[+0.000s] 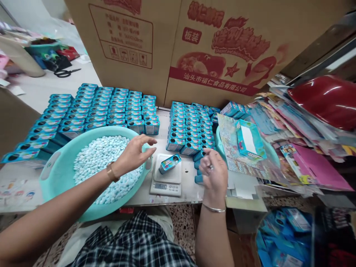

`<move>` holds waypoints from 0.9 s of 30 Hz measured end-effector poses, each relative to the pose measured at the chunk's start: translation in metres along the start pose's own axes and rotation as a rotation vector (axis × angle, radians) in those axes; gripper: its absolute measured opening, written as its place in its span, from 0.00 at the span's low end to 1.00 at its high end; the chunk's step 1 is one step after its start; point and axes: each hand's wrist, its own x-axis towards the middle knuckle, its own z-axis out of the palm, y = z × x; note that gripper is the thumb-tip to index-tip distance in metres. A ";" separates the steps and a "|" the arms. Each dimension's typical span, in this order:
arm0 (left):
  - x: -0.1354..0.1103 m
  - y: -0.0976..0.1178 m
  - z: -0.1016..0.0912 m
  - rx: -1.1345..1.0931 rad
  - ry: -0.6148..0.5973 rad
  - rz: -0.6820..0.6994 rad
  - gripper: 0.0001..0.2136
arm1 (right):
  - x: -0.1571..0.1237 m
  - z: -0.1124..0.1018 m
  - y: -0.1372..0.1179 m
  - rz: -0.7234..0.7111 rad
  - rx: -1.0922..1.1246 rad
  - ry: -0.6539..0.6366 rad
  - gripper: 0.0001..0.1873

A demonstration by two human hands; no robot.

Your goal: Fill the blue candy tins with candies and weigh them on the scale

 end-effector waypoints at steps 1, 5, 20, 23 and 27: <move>-0.004 -0.001 -0.003 -0.016 0.004 -0.008 0.10 | 0.001 -0.003 -0.001 0.028 0.111 0.012 0.09; -0.016 -0.005 -0.006 -0.030 -0.015 -0.010 0.11 | 0.002 -0.011 0.006 0.152 0.340 0.027 0.13; -0.027 -0.003 0.005 -0.008 -0.101 0.022 0.10 | -0.005 0.019 0.029 0.081 -0.350 -0.154 0.10; -0.027 -0.002 0.008 -0.007 -0.103 0.030 0.11 | -0.003 0.027 0.035 -0.049 -0.679 -0.222 0.12; -0.026 -0.002 0.010 -0.011 -0.118 0.035 0.11 | 0.000 0.024 0.031 -0.055 -0.700 -0.215 0.17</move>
